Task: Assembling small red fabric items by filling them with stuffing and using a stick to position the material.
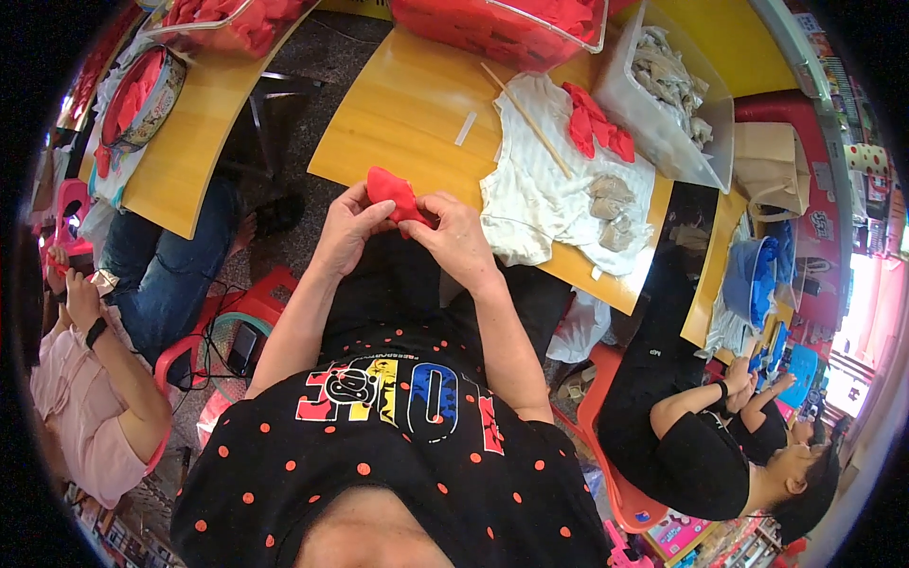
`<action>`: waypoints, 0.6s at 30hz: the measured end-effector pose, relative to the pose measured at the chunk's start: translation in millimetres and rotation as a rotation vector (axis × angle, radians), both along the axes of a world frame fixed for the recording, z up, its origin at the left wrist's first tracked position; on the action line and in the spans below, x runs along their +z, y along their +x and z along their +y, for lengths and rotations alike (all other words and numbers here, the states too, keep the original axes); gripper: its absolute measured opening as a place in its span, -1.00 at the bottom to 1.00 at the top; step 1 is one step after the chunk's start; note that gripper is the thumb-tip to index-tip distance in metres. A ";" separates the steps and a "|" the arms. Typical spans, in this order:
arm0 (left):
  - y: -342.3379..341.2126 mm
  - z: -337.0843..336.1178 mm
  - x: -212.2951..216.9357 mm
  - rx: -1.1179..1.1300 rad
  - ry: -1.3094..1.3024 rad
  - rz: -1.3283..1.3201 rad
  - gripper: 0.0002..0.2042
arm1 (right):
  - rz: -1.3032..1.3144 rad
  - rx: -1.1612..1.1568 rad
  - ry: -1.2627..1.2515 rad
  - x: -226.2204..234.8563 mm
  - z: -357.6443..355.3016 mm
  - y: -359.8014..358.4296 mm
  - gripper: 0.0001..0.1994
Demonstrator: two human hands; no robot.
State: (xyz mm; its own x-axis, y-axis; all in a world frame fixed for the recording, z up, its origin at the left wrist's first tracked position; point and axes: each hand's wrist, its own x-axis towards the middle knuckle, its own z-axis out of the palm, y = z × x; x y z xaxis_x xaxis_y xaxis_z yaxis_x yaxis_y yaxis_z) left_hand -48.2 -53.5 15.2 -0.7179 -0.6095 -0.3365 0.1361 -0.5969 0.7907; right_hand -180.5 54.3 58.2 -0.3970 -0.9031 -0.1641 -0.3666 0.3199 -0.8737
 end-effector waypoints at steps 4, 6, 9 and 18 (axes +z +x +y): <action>5.5 -6.2 -12.8 -0.086 0.029 0.087 -0.77 | -0.127 0.013 0.046 -10.0 16.4 -9.8 -0.73; 4.1 -1.7 -14.6 -0.065 0.132 0.218 -0.78 | -0.396 -0.099 0.043 -7.6 22.8 -5.3 -0.69; 3.2 0.5 -14.2 -0.040 0.152 0.228 -0.79 | -0.197 -0.151 -0.069 -14.1 33.2 3.0 -0.69; 8.6 27.6 -1.0 -0.173 -0.005 0.177 -0.84 | -0.125 -0.236 -0.155 -10.9 79.1 16.2 -0.75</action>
State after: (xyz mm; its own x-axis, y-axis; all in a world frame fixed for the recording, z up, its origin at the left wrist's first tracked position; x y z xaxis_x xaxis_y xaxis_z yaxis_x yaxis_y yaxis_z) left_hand -39.5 -25.9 14.2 -0.8591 -0.4738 -0.1935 0.1690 -0.6194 0.7666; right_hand -164.3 133.4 47.3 -0.5837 -0.8066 -0.0928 -0.1842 0.2429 -0.9524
